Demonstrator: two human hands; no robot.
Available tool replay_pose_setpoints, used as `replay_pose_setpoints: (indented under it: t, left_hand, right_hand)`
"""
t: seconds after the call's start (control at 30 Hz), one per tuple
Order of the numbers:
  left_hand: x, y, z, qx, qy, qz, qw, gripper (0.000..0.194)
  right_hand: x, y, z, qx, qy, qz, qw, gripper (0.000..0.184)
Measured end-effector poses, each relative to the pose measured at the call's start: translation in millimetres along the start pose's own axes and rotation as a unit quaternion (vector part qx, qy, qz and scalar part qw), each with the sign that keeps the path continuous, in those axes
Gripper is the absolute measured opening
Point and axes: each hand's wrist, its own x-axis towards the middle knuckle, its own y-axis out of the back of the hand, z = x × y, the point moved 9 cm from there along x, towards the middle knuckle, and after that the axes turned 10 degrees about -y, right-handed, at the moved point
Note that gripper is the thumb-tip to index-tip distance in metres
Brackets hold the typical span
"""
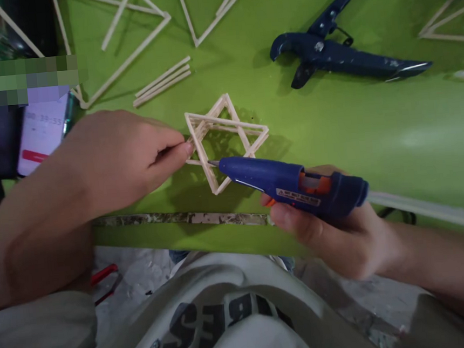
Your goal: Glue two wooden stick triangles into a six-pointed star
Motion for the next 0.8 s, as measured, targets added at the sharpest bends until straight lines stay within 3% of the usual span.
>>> replay_pose_setpoints:
  t: [0.17, 0.4, 0.5, 0.63, 0.8]
  left_hand:
    - [-0.5, 0.6, 1.0, 0.000, -0.009, 0.001, 1.000, 0.051]
    - [-0.3, 0.1, 0.1, 0.017, 0.010, -0.020, 1.000, 0.054]
    - [-0.5, 1.8, 0.5, -0.020, 0.010, -0.005, 1.000, 0.054]
    - [-0.1, 1.3, 1.7, -0.001, 0.008, -0.013, 1.000, 0.056]
    - [-1.1, 4.1, 3.2, -0.002, 0.025, -0.014, 1.000, 0.056]
  right_hand:
    - [-3.9, 10.2, 3.9, -0.029, 0.023, 0.034, 0.999, 0.011]
    - [-10.3, 23.6, 4.7, -0.025, 0.051, 0.070, 0.996, 0.023]
    - [-7.7, 15.6, 2.4, -0.062, 0.024, 0.052, 0.996, 0.028]
    - [0.2, 7.3, -0.3, -0.032, -0.013, 0.025, 0.999, 0.029]
    - [3.7, -1.4, -13.1, -0.072, 0.044, -0.009, 0.996, 0.022]
